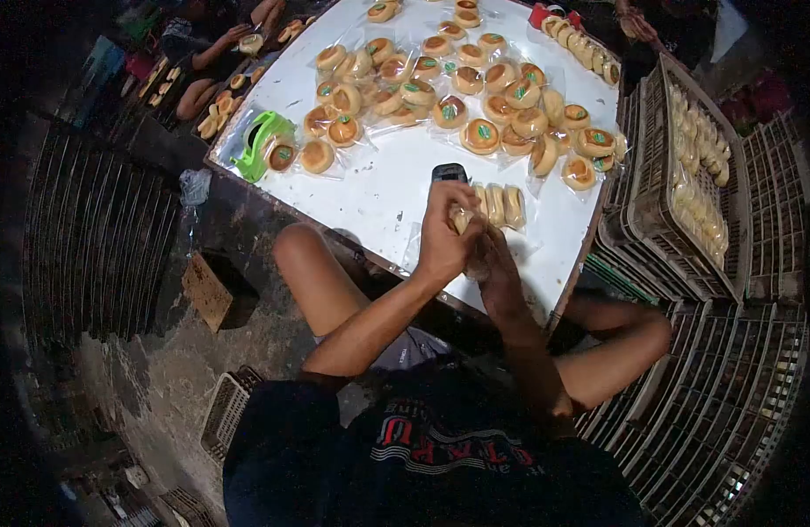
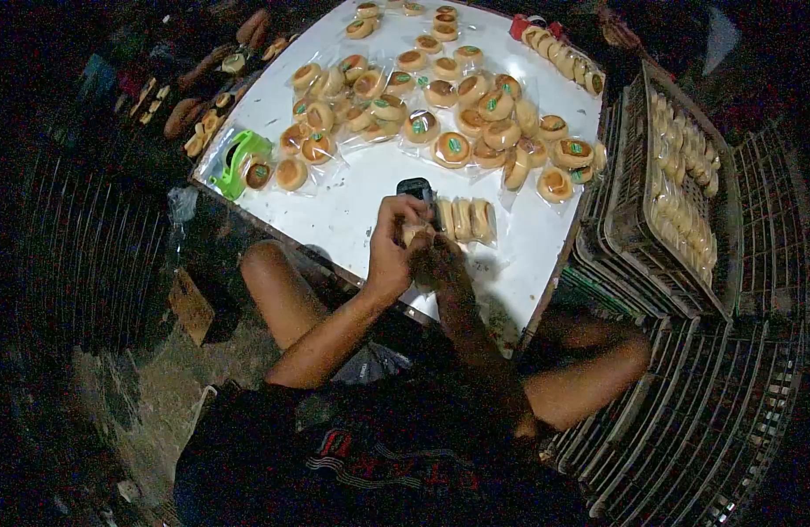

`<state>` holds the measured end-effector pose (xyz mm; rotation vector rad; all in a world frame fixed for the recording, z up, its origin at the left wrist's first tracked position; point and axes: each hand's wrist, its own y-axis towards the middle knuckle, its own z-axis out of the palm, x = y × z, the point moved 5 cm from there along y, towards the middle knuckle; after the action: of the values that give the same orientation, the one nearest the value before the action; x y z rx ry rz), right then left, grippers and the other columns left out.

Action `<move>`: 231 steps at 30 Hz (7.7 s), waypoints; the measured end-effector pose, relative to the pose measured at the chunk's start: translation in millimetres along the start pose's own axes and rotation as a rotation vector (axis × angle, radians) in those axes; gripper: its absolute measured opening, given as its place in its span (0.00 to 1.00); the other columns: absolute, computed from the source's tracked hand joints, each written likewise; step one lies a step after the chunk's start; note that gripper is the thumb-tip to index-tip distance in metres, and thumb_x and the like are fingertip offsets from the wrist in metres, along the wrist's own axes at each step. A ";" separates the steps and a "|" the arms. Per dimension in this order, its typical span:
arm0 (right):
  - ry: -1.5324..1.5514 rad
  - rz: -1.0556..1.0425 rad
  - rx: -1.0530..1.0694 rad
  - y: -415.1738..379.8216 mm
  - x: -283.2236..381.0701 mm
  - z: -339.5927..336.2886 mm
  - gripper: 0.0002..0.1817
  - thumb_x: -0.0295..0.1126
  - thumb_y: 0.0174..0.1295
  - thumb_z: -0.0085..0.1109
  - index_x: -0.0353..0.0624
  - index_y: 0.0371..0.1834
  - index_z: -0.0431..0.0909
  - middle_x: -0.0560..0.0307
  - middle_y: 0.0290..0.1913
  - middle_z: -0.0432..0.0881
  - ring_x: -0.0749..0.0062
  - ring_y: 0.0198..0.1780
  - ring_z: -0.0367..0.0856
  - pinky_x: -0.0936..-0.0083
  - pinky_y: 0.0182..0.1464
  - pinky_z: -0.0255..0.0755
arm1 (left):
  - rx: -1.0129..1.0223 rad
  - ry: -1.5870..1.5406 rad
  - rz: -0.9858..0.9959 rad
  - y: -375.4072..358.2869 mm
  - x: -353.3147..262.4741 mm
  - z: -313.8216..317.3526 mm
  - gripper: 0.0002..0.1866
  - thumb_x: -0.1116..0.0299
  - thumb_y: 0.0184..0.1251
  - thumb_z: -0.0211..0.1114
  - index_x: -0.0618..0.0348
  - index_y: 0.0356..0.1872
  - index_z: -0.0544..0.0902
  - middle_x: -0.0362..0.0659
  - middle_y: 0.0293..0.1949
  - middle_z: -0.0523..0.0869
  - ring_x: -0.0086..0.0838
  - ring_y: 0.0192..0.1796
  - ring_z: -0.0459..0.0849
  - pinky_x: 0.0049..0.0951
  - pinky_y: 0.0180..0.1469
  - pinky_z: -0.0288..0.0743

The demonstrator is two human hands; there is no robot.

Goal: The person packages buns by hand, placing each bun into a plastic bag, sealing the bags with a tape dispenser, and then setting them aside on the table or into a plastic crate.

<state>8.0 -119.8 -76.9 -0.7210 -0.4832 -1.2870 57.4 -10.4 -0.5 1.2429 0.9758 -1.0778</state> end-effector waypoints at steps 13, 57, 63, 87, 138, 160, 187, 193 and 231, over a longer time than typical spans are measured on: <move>-0.865 -0.005 -0.062 53.5 -20.2 -55.9 0.16 0.41 0.64 0.62 0.38 0.42 0.81 0.57 0.35 0.84 0.72 0.34 0.82 0.74 0.41 0.77 | -0.052 -0.526 -0.613 8.8 20.3 -33.0 0.21 0.62 0.66 0.61 0.62 0.56 0.73 0.46 0.48 0.82 0.34 0.48 0.83 0.35 0.52 0.80; -1.524 -0.548 -0.459 67.1 54.5 -113.9 0.29 0.34 0.55 0.65 0.36 0.60 0.67 0.38 0.56 0.75 0.42 0.57 0.74 0.54 0.57 0.69 | 0.635 1.320 -0.109 130.5 125.2 175.0 0.42 0.37 0.56 0.65 0.73 0.52 0.72 0.64 0.48 0.82 0.53 0.51 0.83 0.46 0.53 0.76; -1.183 -0.398 -0.358 62.1 76.3 -130.3 0.32 0.41 0.59 0.65 0.34 0.62 0.67 0.34 0.60 0.72 0.44 0.60 0.74 0.56 0.59 0.70 | 0.380 0.981 -0.093 181.7 237.1 184.9 0.41 0.49 0.53 0.73 0.67 0.59 0.66 0.59 0.47 0.84 0.52 0.49 0.84 0.45 0.50 0.78; -1.039 -0.116 -0.118 31.4 62.8 -65.8 0.30 0.61 0.71 0.41 0.42 0.38 0.75 0.63 0.27 0.77 0.79 0.28 0.74 0.77 0.31 0.71 | 0.333 -0.522 -0.689 14.5 27.3 10.0 0.23 0.73 0.63 0.68 0.68 0.57 0.73 0.50 0.51 0.83 0.34 0.50 0.85 0.31 0.54 0.81; -1.144 -0.823 -0.329 -2.6 74.4 21.0 0.23 0.26 0.69 0.55 0.33 0.66 0.65 0.46 0.54 0.79 0.62 0.52 0.80 0.70 0.56 0.71 | 0.323 -0.210 -0.289 2.5 8.2 16.4 0.20 0.60 0.80 0.46 0.69 0.55 0.77 0.48 0.48 0.86 0.27 0.51 0.83 0.25 0.57 0.75; -1.149 -0.507 -0.366 -1.9 92.6 -14.3 0.08 0.29 0.64 0.63 0.38 0.43 0.81 0.59 0.33 0.82 0.82 0.32 0.78 0.82 0.35 0.72 | 0.388 0.101 -0.528 -6.3 21.7 22.7 0.11 0.64 0.67 0.68 0.63 0.36 0.86 0.37 0.31 0.85 0.19 0.34 0.81 0.23 0.40 0.76; -0.619 -0.228 -0.171 62.6 -3.0 -50.9 0.11 0.39 0.65 0.62 0.43 0.39 0.82 0.67 0.33 0.77 0.79 0.36 0.74 0.77 0.42 0.71 | 0.032 -0.761 -0.720 -1.6 39.1 -19.6 0.20 0.64 0.68 0.61 0.55 0.58 0.68 0.43 0.49 0.78 0.29 0.51 0.80 0.34 0.52 0.77; -0.639 0.188 -0.174 66.6 -48.6 -79.4 0.09 0.32 0.61 0.65 0.36 0.38 0.84 0.55 0.38 0.86 0.70 0.43 0.83 0.73 0.47 0.76 | -0.063 -0.641 -0.582 17.4 10.0 -40.3 0.21 0.63 0.70 0.60 0.58 0.60 0.70 0.44 0.50 0.80 0.32 0.51 0.82 0.33 0.55 0.77; -1.457 -0.720 -0.499 73.4 86.9 -127.3 0.27 0.39 0.56 0.66 0.37 0.57 0.73 0.40 0.53 0.78 0.43 0.54 0.76 0.53 0.58 0.67 | 0.603 1.315 0.017 112.8 152.0 -94.1 0.35 0.65 0.45 0.74 0.59 0.60 0.74 0.53 0.58 0.77 0.46 0.63 0.72 0.43 0.62 0.70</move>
<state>90.8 -262.5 -120.7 -2.0307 -1.7380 -1.3476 202.7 71.3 -130.5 2.5676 1.6203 -0.4171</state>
